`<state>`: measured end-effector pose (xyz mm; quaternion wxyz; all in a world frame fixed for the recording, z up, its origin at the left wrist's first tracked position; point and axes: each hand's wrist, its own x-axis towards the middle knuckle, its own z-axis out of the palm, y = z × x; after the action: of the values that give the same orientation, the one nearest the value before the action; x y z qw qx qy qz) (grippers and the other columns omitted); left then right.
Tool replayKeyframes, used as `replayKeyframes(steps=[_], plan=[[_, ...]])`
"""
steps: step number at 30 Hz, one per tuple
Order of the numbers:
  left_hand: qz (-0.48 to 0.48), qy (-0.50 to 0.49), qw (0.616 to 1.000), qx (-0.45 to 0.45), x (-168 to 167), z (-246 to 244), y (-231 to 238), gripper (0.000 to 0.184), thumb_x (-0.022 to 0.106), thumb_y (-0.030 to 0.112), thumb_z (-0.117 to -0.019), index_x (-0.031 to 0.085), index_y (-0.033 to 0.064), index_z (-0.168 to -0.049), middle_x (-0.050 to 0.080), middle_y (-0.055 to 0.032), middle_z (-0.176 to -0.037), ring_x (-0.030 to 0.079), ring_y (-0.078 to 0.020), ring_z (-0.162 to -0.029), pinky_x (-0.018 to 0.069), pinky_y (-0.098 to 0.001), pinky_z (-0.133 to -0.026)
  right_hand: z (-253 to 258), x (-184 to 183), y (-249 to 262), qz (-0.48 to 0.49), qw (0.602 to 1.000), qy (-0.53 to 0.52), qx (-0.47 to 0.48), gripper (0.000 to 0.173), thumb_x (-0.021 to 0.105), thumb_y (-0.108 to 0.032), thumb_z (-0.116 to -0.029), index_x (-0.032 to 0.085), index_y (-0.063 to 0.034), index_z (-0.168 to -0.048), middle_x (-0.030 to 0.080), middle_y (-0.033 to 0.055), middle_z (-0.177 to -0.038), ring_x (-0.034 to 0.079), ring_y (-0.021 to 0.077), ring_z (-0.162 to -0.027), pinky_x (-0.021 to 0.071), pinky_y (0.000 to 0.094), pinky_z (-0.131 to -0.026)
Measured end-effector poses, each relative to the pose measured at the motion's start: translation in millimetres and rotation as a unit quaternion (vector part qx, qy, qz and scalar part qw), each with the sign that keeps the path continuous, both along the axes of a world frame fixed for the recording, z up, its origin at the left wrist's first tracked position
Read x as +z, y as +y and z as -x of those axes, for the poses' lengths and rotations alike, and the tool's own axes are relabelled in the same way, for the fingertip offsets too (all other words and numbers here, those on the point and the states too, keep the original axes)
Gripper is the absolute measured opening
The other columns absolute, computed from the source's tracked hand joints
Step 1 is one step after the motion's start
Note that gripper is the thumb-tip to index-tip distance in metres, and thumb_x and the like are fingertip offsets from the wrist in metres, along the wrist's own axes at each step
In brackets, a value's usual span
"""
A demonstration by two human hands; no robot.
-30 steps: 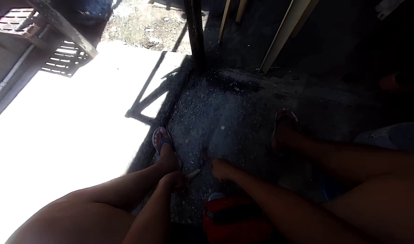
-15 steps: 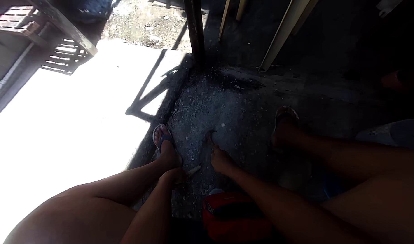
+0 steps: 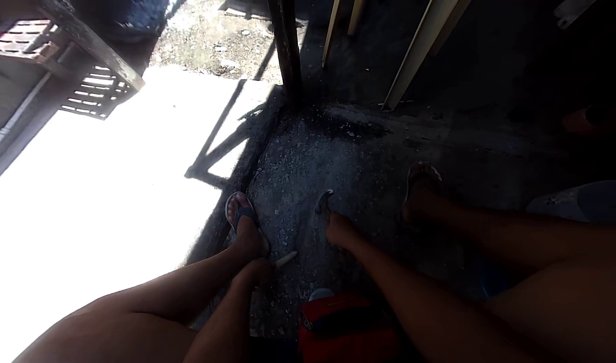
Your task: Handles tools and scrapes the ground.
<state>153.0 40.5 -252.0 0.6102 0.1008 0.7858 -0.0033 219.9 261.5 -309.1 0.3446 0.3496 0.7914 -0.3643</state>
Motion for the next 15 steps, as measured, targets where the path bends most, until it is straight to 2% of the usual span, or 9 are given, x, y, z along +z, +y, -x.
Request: replayKeyframes(steps=[1,2,4,8,11,13,15], plan=[[-0.007,0.083,0.996,0.023,-37,2,-7,0.064,0.029,0.050,-0.1130,0.062,-0.0037,-0.124,0.065,-0.0261,-0.117,0.067,-0.0373,-0.105,0.0539,-0.0563,-0.091,-2,-3,2,0.004,1.000,-0.017,-0.002,0.038,0.045,-0.024,-0.1087,0.045,0.0006,-0.138,0.067,0.0148,-0.098,0.069,0.0196,-0.073,0.0576,0.0348,-0.068],[0.001,0.133,0.990,0.036,-56,5,-5,0.067,0.027,0.056,-0.1111,0.065,0.0026,-0.125,0.067,-0.0222,-0.119,0.067,-0.0362,-0.108,0.0534,-0.0589,-0.091,-4,-7,3,0.009,1.000,-0.028,-0.008,0.036,0.045,-0.024,-0.1081,0.047,0.0005,-0.134,0.067,0.0132,-0.095,0.068,0.0176,-0.071,0.0570,0.0333,-0.066],[0.007,0.189,0.982,0.026,-59,11,5,0.066,0.026,0.058,-0.1099,0.067,0.0086,-0.122,0.069,-0.0188,-0.124,0.066,-0.0361,-0.117,0.0514,-0.0630,-0.095,-6,-9,2,0.022,0.999,-0.041,-0.021,0.034,0.045,-0.024,-0.1081,0.049,0.0003,-0.131,0.066,0.0119,-0.091,0.067,0.0157,-0.067,0.0559,0.0313,-0.064],[-0.012,0.158,0.986,0.059,-72,9,11,0.067,0.026,0.056,-0.1115,0.064,0.0023,-0.121,0.067,-0.0212,-0.115,0.070,-0.0337,-0.102,0.0555,-0.0551,-0.089,-5,-8,7,0.034,0.999,-0.041,-0.013,0.036,0.043,-0.023,-0.1090,0.045,-0.0010,-0.137,0.064,0.0124,-0.094,0.066,0.0162,-0.070,0.0555,0.0311,-0.065],[0.001,0.117,0.992,0.045,-92,-4,15,0.067,0.024,0.053,-0.1126,0.061,-0.0013,-0.125,0.065,-0.0229,-0.116,0.069,-0.0341,-0.100,0.0555,-0.0543,-0.088,-6,-7,9,0.025,0.999,-0.046,0.000,0.036,0.045,-0.023,-0.1086,0.045,-0.0009,-0.138,0.065,0.0123,-0.094,0.067,0.0159,-0.070,0.0562,0.0311,-0.065],[0.020,0.116,0.993,-0.007,-95,-11,19,0.066,0.024,0.050,-0.1132,0.061,-0.0023,-0.127,0.064,-0.0249,-0.124,0.068,-0.0371,-0.109,0.0542,-0.0571,-0.093,-5,-5,10,0.024,0.999,-0.044,0.003,0.032,0.046,-0.022,-0.1078,0.049,-0.0015,-0.132,0.064,0.0108,-0.091,0.066,0.0146,-0.068,0.0553,0.0299,-0.064],[0.033,0.095,0.995,-0.021,-82,-17,21,0.062,0.028,0.046,-0.1133,0.058,-0.0032,-0.136,0.059,-0.0279,-0.140,0.062,-0.0424,-0.124,0.0484,-0.0614,-0.102,-2,1,11,0.021,0.999,-0.024,-0.012,0.024,0.049,-0.020,-0.1065,0.056,-0.0012,-0.118,0.064,0.0101,-0.081,0.064,0.0143,-0.061,0.0535,0.0295,-0.059]])
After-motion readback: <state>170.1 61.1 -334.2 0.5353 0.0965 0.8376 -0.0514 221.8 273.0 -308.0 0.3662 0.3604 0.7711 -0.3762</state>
